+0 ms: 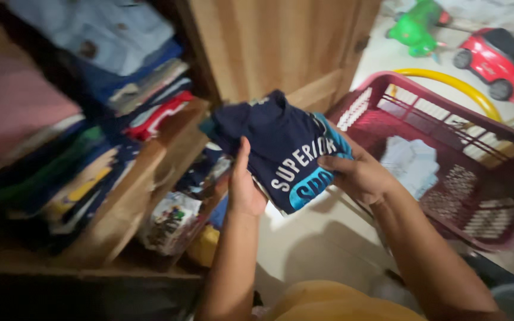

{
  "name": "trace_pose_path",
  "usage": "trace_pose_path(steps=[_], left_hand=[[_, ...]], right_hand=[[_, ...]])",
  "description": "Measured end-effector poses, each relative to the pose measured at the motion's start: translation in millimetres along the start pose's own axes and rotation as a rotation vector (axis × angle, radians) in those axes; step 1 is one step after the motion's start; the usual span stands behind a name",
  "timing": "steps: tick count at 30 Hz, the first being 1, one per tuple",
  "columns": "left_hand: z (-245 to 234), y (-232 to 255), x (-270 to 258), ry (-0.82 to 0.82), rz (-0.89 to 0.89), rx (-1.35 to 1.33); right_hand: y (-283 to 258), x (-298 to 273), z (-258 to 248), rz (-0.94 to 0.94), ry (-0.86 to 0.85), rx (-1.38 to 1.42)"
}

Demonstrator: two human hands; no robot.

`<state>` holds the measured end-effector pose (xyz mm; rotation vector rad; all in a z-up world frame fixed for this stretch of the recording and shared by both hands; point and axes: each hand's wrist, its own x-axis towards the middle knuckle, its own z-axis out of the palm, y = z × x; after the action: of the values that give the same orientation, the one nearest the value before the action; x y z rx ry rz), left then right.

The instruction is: The person folds various children's clothes from a laundry basket and places them into a wooden wardrobe. The person handles shirts, pants, and other garments one at a time, folding each before stacking them on a shelf.

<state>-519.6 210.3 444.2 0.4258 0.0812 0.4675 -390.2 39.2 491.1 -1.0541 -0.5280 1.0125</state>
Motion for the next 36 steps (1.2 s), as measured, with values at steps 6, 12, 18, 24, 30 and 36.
trace_pose_path(steps=[6,12,18,24,30,36], left_hand=[[28.3,118.6,-33.5,-0.033,0.231,0.1],[28.4,258.9,-30.7,-0.057,0.633,0.317],[12.0,393.0,-47.0,-0.29,0.832,0.215],[-39.6,355.4,-57.9,0.515,1.262,0.931],[-50.6,347.2,-70.5,0.537,1.53,1.059],[-46.0,315.8,-77.1,0.947,1.484,1.505]], right_hand=[[-13.1,50.5,97.7,-0.066,-0.179,0.031],[-14.1,134.8,205.2,-0.187,-0.421,0.124],[3.0,264.3,342.9,-0.097,-0.444,0.166],[46.4,281.9,372.1,0.045,-0.323,0.08],[43.4,261.7,387.0,-0.184,-0.111,-0.406],[46.0,247.7,372.8,-0.257,-0.007,-0.502]])
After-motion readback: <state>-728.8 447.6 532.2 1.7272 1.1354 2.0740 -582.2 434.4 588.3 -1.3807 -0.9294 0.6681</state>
